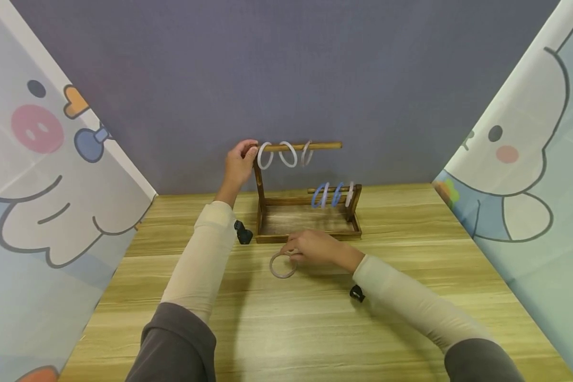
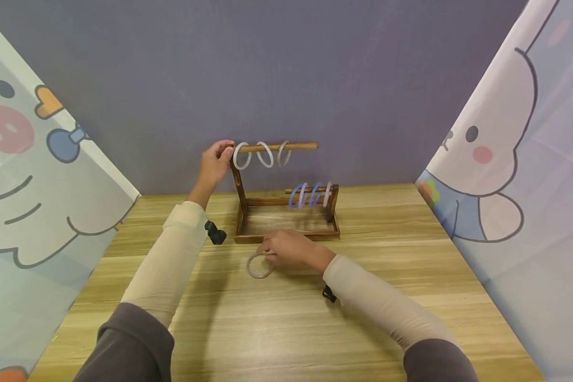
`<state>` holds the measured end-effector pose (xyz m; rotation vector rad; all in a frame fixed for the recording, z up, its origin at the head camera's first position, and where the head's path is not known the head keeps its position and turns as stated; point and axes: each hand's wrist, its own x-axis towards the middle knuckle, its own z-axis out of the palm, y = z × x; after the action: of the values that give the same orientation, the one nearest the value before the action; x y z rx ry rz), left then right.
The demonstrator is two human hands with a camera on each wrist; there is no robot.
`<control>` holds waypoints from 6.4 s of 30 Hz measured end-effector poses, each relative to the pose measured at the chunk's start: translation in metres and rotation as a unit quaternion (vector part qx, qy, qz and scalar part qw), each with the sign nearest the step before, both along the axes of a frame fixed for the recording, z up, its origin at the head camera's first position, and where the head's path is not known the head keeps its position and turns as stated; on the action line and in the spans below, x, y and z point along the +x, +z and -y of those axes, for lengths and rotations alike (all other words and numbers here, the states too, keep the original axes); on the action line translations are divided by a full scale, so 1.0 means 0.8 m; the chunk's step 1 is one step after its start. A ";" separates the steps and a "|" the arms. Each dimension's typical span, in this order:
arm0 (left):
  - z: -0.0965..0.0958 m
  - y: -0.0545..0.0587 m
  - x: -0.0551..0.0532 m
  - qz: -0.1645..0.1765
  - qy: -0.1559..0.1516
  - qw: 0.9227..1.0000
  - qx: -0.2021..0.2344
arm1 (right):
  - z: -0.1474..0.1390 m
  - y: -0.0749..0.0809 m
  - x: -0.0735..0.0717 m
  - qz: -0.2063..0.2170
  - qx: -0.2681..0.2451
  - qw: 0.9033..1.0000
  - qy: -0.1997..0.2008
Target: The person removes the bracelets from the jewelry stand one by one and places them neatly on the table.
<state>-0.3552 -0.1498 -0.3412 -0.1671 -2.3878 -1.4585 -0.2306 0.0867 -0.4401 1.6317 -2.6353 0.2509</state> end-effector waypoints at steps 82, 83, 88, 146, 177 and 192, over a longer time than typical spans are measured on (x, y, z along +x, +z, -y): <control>0.002 -0.005 -0.005 -0.009 0.004 1.000 -0.004 | -0.007 0.120 -0.118 0.095 -0.393 0.824 -0.397; 0.002 -0.005 -0.004 -0.007 0.004 1.000 -0.006 | -0.007 0.119 -0.118 0.095 -0.394 0.824 -0.397; 0.002 -0.003 -0.003 0.002 0.003 1.000 -0.003 | -0.007 0.119 -0.118 0.091 -0.399 0.822 -0.396; -0.001 -0.003 -0.002 -0.015 -0.002 1.000 -0.001 | -0.081 0.120 -0.123 0.071 -0.426 0.781 -0.452; -0.002 -0.002 0.000 -0.010 -0.002 1.000 0.001 | -0.108 0.113 -0.112 0.043 -0.432 0.782 -0.448; 0.001 -0.004 -0.003 -0.014 -0.003 1.000 -0.004 | -0.114 0.098 -0.096 -0.038 -0.418 0.823 -0.382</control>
<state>-0.3573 -0.1504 -0.3441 -0.1972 -2.3724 -1.4402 -0.3073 0.1779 -0.3617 0.2790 -2.2969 1.0506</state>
